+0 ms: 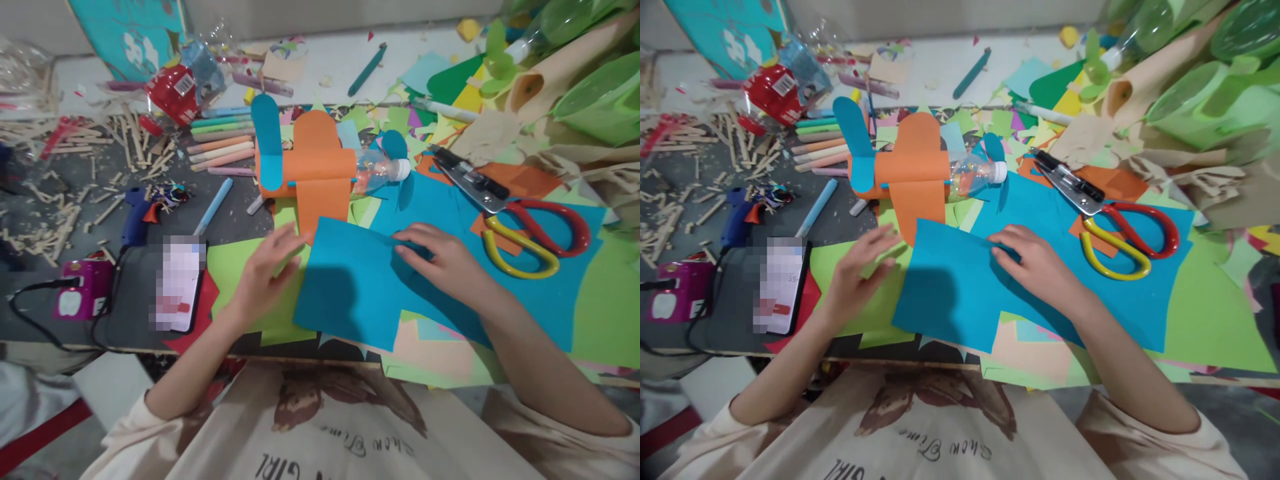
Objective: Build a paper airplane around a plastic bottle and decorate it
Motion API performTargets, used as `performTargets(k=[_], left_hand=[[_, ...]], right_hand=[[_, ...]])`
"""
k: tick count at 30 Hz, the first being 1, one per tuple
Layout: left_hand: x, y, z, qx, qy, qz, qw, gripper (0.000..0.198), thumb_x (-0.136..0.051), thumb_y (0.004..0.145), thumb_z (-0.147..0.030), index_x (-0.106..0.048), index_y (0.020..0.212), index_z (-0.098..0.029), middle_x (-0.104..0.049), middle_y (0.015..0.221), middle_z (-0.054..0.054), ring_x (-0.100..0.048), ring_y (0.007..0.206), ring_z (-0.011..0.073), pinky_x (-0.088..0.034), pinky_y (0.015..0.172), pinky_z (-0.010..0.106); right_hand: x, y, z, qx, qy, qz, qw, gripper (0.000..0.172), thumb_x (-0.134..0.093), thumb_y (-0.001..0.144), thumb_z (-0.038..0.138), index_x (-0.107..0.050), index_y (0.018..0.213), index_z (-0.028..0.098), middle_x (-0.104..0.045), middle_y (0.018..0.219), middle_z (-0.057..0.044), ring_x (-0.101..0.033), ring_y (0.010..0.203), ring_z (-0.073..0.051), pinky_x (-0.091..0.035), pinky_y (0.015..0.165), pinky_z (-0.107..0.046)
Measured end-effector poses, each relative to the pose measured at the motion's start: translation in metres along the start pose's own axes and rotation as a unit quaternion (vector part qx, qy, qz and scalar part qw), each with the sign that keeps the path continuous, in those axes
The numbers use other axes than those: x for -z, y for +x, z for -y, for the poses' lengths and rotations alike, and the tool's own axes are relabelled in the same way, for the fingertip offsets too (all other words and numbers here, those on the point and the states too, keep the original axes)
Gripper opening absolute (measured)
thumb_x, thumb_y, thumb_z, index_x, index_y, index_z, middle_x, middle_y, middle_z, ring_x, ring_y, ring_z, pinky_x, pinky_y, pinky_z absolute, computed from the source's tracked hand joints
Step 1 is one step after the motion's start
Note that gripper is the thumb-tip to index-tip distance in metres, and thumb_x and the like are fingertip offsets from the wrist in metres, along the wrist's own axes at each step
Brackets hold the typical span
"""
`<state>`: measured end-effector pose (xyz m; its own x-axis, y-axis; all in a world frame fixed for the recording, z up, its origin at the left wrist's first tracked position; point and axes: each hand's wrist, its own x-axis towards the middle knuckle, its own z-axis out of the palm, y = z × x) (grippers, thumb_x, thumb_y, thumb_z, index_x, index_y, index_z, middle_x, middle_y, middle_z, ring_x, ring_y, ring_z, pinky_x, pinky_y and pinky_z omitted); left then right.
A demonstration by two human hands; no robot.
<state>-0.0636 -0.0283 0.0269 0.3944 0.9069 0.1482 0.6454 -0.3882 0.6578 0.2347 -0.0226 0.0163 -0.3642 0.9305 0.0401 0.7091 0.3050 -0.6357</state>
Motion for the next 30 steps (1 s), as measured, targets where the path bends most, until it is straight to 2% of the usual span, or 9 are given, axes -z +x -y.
performTargets(k=[2,3,7,12,14,19,24,27,30], left_hand=[[0.006,0.015,0.001,-0.041,0.100,-0.064,0.992,0.032,-0.046,0.096,-0.026,-0.058,0.126,-0.023,-0.049,0.144,0.013,-0.045,0.137,0.0250,-0.041,0.110,0.044],[0.009,0.025,0.001,-0.062,0.130,-0.066,0.987,0.032,-0.044,0.097,-0.027,-0.058,0.126,-0.023,-0.048,0.145,0.013,-0.043,0.137,0.0256,-0.038,0.113,0.045],[0.014,0.069,-0.008,-0.118,0.122,0.037,0.985,0.036,-0.034,0.101,-0.029,-0.055,0.128,-0.020,-0.044,0.149,0.010,-0.039,0.140,0.0226,-0.034,0.116,0.040],[0.010,0.110,-0.021,-0.064,0.192,0.092,0.975,0.048,-0.046,0.095,-0.026,-0.040,0.140,-0.012,-0.041,0.149,0.014,-0.034,0.142,0.0293,-0.028,0.118,0.044],[0.009,0.118,-0.023,-0.050,0.213,0.099,0.971,0.054,-0.051,0.091,-0.026,-0.037,0.141,-0.012,-0.046,0.143,0.015,-0.038,0.138,0.0324,-0.029,0.116,0.049],[0.006,0.123,-0.017,-0.018,0.224,0.091,0.970,0.046,-0.058,0.082,-0.020,-0.051,0.127,-0.013,-0.051,0.130,0.016,-0.047,0.126,0.0379,-0.038,0.107,0.053],[0.000,0.120,-0.009,-0.083,0.216,0.093,0.968,0.047,-0.053,0.087,-0.023,-0.044,0.133,-0.017,-0.052,0.129,0.014,-0.046,0.126,0.0367,-0.036,0.107,0.055],[-0.002,0.126,-0.017,-0.082,0.250,0.105,0.959,0.046,-0.049,0.091,-0.021,-0.042,0.136,-0.014,-0.051,0.132,0.015,-0.044,0.128,0.0355,-0.035,0.108,0.053],[-0.004,0.138,-0.027,-0.073,0.301,0.129,0.942,0.048,-0.037,0.093,-0.010,-0.035,0.141,-0.009,-0.045,0.139,0.015,-0.040,0.132,0.0324,-0.031,0.111,0.050]], right_hand=[[0.003,-0.004,-0.003,-0.015,-0.001,-0.012,1.000,0.022,-0.048,0.091,0.034,-0.067,0.093,0.023,-0.069,0.086,-0.007,-0.067,0.081,-0.023,-0.054,0.069,-0.036],[0.003,-0.005,-0.005,-0.020,0.000,-0.022,1.000,0.022,-0.048,0.090,0.034,-0.067,0.091,0.023,-0.069,0.086,-0.007,-0.067,0.081,-0.023,-0.054,0.068,-0.036],[-0.004,-0.006,-0.008,-0.023,0.013,-0.043,0.999,0.021,-0.048,0.089,0.032,-0.067,0.088,0.023,-0.070,0.086,-0.007,-0.067,0.081,-0.024,-0.055,0.069,-0.038],[-0.008,-0.003,-0.011,-0.011,0.026,-0.045,0.999,0.021,-0.050,0.088,0.031,-0.068,0.087,0.022,-0.071,0.084,-0.007,-0.067,0.080,-0.024,-0.055,0.070,-0.038],[-0.008,-0.003,-0.012,-0.014,0.031,-0.048,0.998,0.020,-0.050,0.088,0.030,-0.069,0.088,0.022,-0.071,0.084,-0.007,-0.067,0.080,-0.024,-0.055,0.070,-0.038],[-0.006,-0.003,-0.012,-0.020,0.048,-0.048,0.997,0.020,-0.051,0.087,0.029,-0.069,0.089,0.021,-0.072,0.084,-0.007,-0.068,0.080,-0.023,-0.055,0.069,-0.037],[-0.007,-0.003,-0.014,-0.014,0.056,-0.044,0.997,0.021,-0.049,0.087,0.027,-0.070,0.089,0.022,-0.071,0.082,-0.006,-0.067,0.079,-0.023,-0.054,0.068,-0.036],[-0.008,-0.003,-0.015,-0.006,0.053,-0.050,0.997,0.023,-0.047,0.087,0.023,-0.070,0.089,0.021,-0.071,0.083,-0.006,-0.067,0.079,-0.022,-0.054,0.069,-0.036],[-0.008,-0.003,-0.014,-0.007,0.050,-0.051,0.997,0.024,-0.047,0.087,0.022,-0.070,0.092,0.020,-0.072,0.084,-0.007,-0.067,0.081,-0.023,-0.054,0.071,-0.037]])
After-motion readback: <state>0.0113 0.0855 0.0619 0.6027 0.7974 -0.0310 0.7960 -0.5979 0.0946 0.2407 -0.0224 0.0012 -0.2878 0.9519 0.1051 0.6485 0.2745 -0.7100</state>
